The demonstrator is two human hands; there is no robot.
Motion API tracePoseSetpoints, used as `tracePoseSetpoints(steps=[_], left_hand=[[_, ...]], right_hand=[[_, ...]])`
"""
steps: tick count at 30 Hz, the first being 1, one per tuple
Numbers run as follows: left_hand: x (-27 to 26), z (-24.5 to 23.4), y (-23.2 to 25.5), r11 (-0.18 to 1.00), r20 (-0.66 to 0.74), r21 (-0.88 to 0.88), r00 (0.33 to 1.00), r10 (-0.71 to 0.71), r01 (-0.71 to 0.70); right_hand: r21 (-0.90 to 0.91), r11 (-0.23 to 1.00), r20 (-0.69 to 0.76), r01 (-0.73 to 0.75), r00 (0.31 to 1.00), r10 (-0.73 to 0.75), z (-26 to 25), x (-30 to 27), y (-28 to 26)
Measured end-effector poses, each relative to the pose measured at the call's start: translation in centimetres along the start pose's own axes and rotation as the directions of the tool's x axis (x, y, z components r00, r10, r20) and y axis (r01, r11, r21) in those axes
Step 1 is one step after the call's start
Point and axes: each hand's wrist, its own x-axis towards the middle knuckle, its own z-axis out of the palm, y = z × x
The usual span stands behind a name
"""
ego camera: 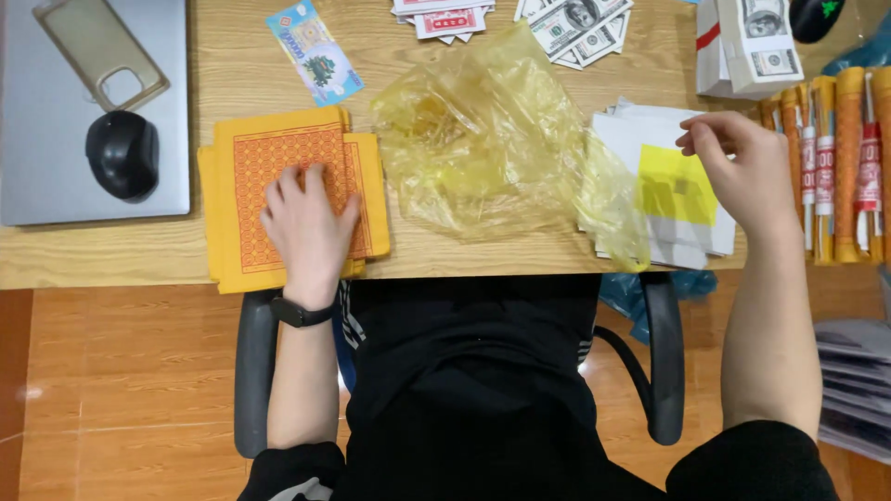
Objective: The person assembles small paper money packs by placing a 100-dollar bill and a red 50000 note into a yellow envelope, then folding the top edge over. The person repeats this process multiple times, creating a stack of finished packs.
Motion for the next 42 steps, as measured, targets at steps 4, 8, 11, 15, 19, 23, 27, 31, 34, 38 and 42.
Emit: tracePoseSetpoints(steps=[4,8,11,15,19,23,27,31,34,38,42], left_hand=[[0.3,0.3,0.4,0.999,0.021,0.049,1.0,0.01,-0.011],[0.7,1.2,0.6,0.944,-0.105,0.329,0.991,0.08,-0.041],[2.2,-1.3,0.2,0.965,0.033,0.262,0.999,-0.015,0.006],[3.4,-6.8,-1.9,0.959,0.113,-0.28,0.99,0.084,-0.049],[2.8,-12.3,-1.7,0.727,0.139,-0.683,0.99,0.038,0.068],[2.5,-9.5,-4.4,0.235,0.154,-0.958,0.987,-0.052,0.162],[1.8,-6.5,-3.9,-0.316,0.368,-0.9,0.913,-0.176,0.301],[-0.2,-2.4,-5.4,-0.361,0.534,-0.81,0.836,-0.13,0.461],[-0.6,-1.4,-5.2,-0.365,0.624,-0.763,0.755,-0.202,0.533],[0.2,-1.8,-4.2,-0.32,0.649,-0.759,0.701,-0.296,0.567],[0.5,-1.5,-4.2,-0.419,0.627,-0.748,0.754,-0.194,0.514]], right_hand=[[-0.197,0.979,0.146,-0.057,0.985,0.087,-0.3,0.6,0.8],[-0.248,0.964,0.262,-0.1,0.951,0.166,-0.4,0.5,0.7],[-0.294,0.952,0.301,-0.091,0.936,0.182,-0.3,1.7,0.7],[-0.398,0.916,0.433,-0.052,0.869,0.237,0.1,3.7,2.3],[-0.413,0.91,0.451,-0.047,0.857,0.249,0.1,4.6,3.2],[-0.479,0.874,0.441,-0.081,0.839,0.319,0.5,5.1,3.2],[-0.447,0.878,0.403,-0.175,0.836,0.372,-0.4,5.9,3.0],[-0.343,0.924,0.4,-0.17,0.864,0.307,-3.5,5.9,0.8],[-0.394,0.919,0.337,0.011,0.932,0.133,-5.6,5.9,0.7],[-0.232,0.912,0.11,0.337,0.941,-0.32,-6.4,5.4,0.0],[0.113,0.983,-0.242,0.144,0.964,-0.113,-2.9,7.1,-0.8]])
